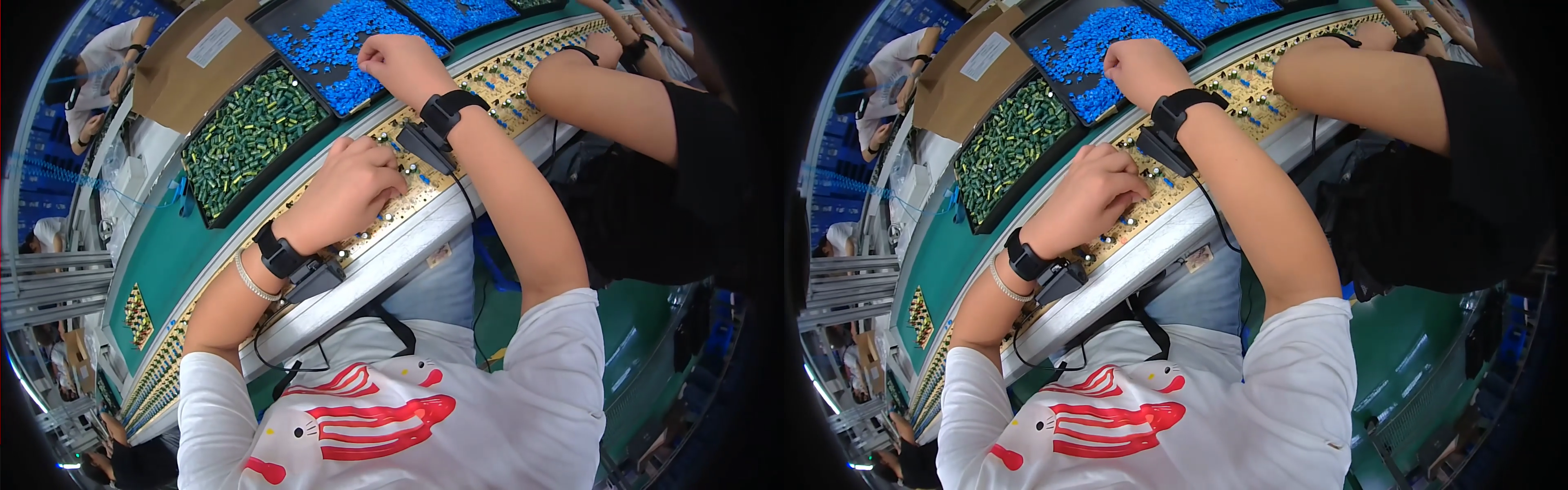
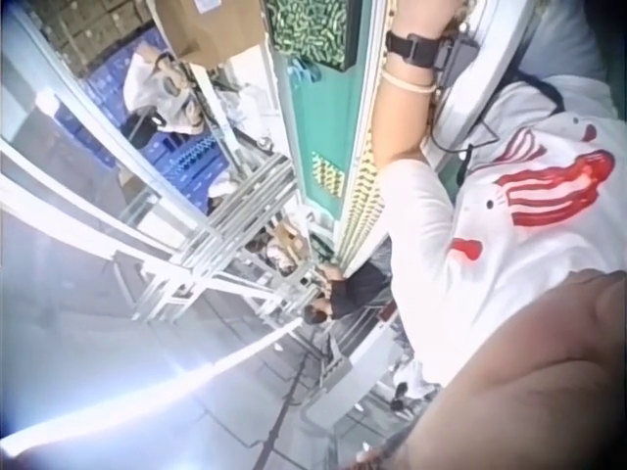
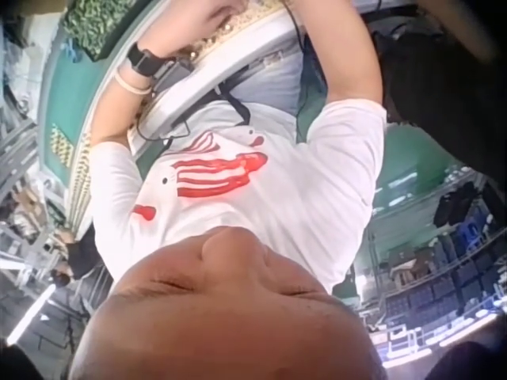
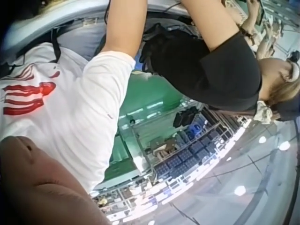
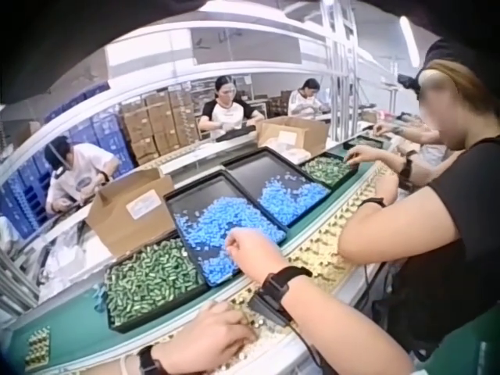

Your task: The person picks up capacitors and varistors from trays by hand and inserts them into designated slots on circuit boards. They also move the circuit boards along the assembly line.

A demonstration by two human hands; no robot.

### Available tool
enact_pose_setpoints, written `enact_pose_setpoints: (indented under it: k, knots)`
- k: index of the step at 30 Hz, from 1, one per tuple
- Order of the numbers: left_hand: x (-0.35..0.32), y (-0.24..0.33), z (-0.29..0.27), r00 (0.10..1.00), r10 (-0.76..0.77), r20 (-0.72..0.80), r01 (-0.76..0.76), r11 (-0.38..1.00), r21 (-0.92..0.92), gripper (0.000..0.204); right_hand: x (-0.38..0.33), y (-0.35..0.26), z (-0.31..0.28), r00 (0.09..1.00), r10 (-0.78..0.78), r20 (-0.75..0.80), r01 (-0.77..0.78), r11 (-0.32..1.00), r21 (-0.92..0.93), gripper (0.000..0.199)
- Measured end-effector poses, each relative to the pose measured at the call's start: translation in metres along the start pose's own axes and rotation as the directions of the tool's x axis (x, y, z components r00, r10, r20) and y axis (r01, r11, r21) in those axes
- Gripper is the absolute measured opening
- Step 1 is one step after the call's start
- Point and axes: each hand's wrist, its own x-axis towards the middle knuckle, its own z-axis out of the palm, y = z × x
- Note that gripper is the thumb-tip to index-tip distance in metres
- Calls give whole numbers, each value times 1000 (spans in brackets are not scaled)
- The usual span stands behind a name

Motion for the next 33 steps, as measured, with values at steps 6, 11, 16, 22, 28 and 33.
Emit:
enact_pose_setpoints:
  k: [6, 11, 16, 22, 28, 33]
  knots:
    - [-8, 1, 3, 996, -65, -56, 60, 995, -83, 14, 2, -8, -7, 998, 56, 0, -56, 998, -19, 16]
    - [-5, 8, 4, 995, 97, -12, -92, 972, 216, 14, 1, -6, -6, 997, 46, -58, -44, 998, 35, 18]
    - [-17, 15, -19, 997, -24, -67, 37, 978, 205, 40, -21, -28, -39, 989, 147, -19, -112, 828, 550, 24]
    - [-70, -54, -95, 866, -391, -312, 472, 844, 254, 26, -120, -67, -77, 872, 333, 357, -469, 778, 419, 9]
    - [-102, -86, -85, 861, -413, -297, 496, 810, 312, 27, -149, -84, -55, 910, 293, 295, -352, 920, 172, 12]
    - [-101, -86, -79, 850, -390, -354, 506, 791, 344, 12, -149, -86, -46, 896, 329, 297, -375, 921, 110, 15]
